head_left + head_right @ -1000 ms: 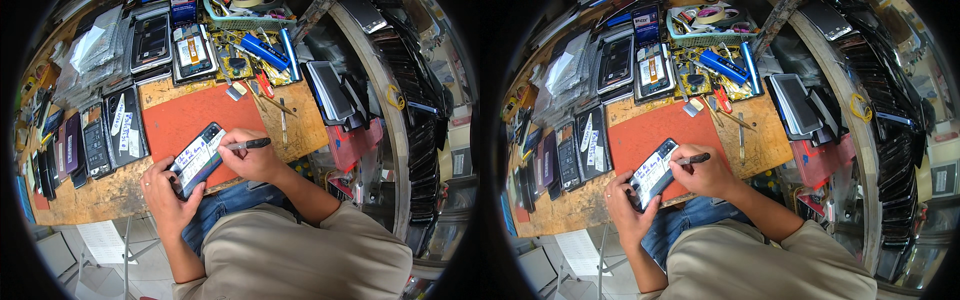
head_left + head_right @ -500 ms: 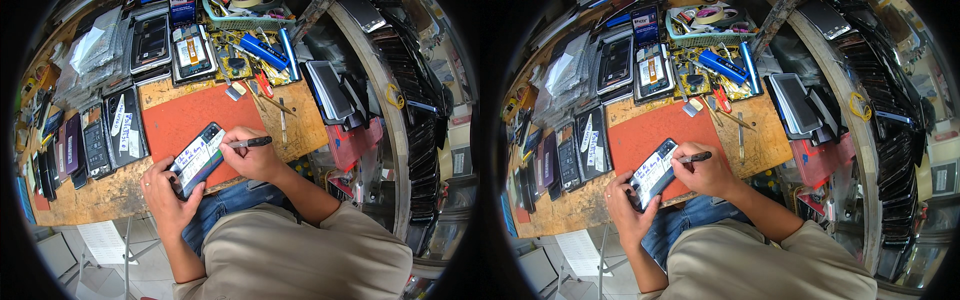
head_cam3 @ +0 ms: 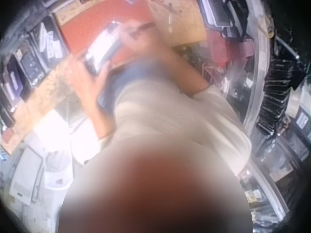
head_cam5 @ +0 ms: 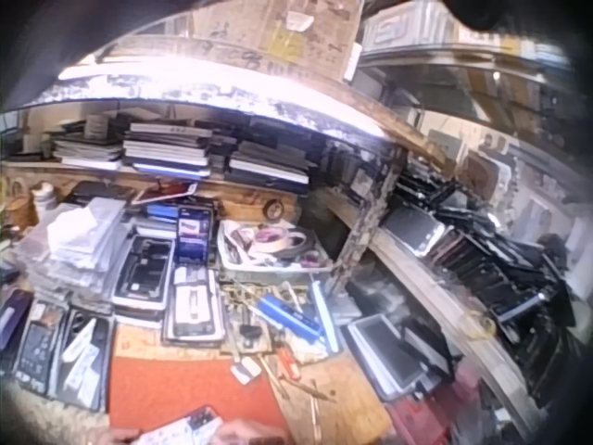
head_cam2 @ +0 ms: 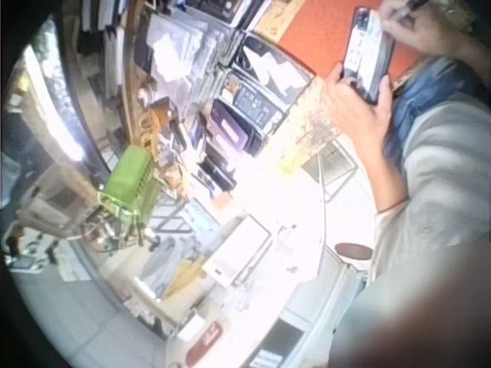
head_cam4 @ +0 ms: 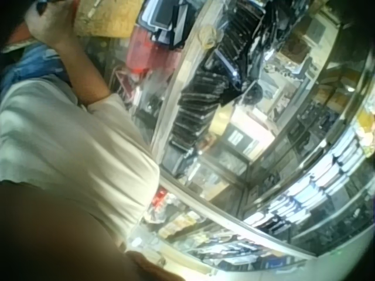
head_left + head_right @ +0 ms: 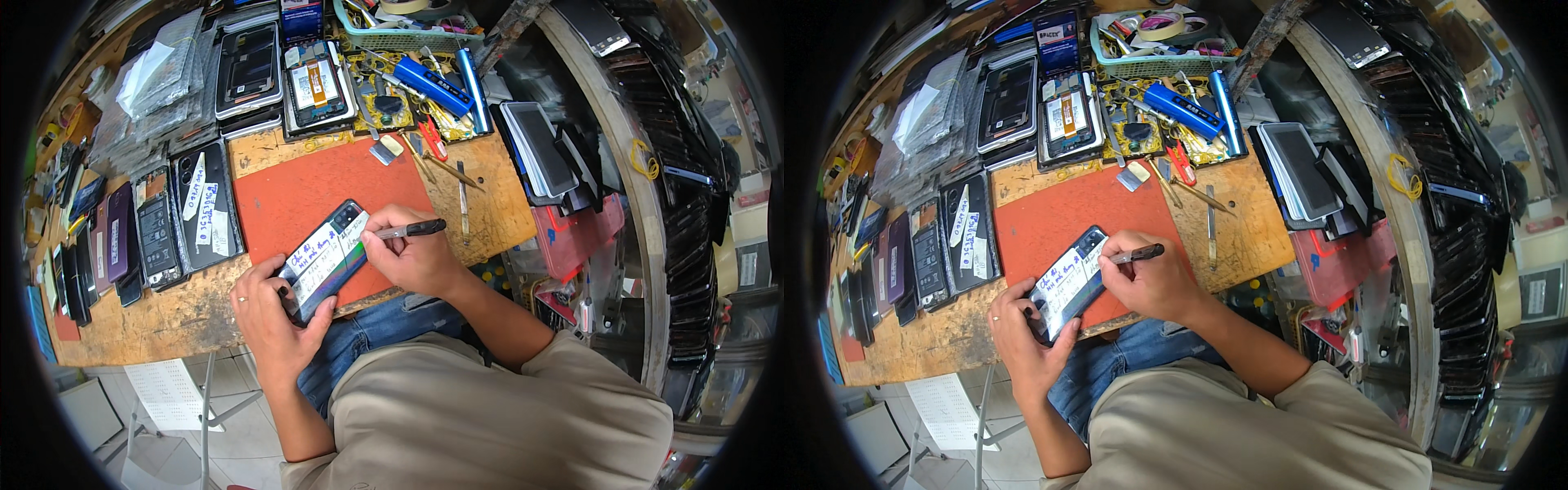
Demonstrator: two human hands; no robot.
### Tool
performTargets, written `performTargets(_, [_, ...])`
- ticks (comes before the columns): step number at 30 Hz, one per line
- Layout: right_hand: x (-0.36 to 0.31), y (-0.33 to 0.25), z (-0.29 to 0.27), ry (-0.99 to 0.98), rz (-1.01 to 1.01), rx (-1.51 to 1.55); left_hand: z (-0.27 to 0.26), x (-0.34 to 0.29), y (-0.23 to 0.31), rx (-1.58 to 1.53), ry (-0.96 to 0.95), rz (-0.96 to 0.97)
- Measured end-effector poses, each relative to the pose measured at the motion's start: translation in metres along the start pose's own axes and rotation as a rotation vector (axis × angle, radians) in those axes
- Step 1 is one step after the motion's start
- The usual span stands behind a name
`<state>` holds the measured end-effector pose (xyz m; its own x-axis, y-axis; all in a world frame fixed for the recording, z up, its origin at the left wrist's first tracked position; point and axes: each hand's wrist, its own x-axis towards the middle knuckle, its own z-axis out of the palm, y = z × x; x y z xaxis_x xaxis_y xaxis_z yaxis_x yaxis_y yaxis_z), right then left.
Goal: The person writes on the back of several smartphones with a marker, then picks up and inspects each device before placing it back on the workbench. The person also briefly handles a small bottle and a charging cable.
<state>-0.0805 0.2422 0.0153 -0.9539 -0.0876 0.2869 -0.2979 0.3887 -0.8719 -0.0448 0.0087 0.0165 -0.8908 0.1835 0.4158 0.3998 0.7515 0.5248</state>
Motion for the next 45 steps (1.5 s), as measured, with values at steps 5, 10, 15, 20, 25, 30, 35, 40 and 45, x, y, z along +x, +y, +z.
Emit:
performTargets(5, [0.0, 0.0003, 0.0015, 0.06, 0.062, 0.052, -0.0005, -0.0003, 0.0, 0.012, 0.004, 0.002])
performTargets(10, [0.0004, 0.0014, 0.0026, 0.069, 0.064, -0.006, 0.0001, -0.0005, -0.0002, 0.008, 0.005, 0.004])
performTargets(15, [0.0003, -0.0002, 0.001, 0.049, 0.072, 0.015, 0.0005, -0.0005, -0.0006, 0.001, 0.004, 0.003])
performTargets(20, [0.0008, -0.0019, 0.0005, 0.047, 0.117, 0.078, 0.0004, -0.0004, -0.0005, 0.0, 0.003, 0.003])
performTargets(25, [0.0007, -0.0011, 0.0012, 0.061, 0.11, 0.089, 0.0003, -0.0005, -0.0005, -0.003, 0.001, 0.007])
performTargets(30, [0.0015, -0.0011, 0.0021, 0.063, 0.131, 0.093, 0.0003, -0.0011, -0.0006, 0.003, -0.002, 0.009])
performTargets(35, [0.0018, -0.0006, -0.0005, 0.056, 0.196, 0.074, 0.0003, -0.0012, 0.0004, 0.002, -0.011, -0.005])
performTargets(40, [0.0017, 0.0024, 0.0016, 0.093, 0.179, 0.07, -0.0005, -0.0009, 0.0008, -0.003, -0.009, -0.019])
performTargets(45, [0.0073, 0.0066, -0.0039, 0.079, 0.226, 0.199, -0.0008, -0.0016, 0.0005, -0.009, -0.015, -0.023])
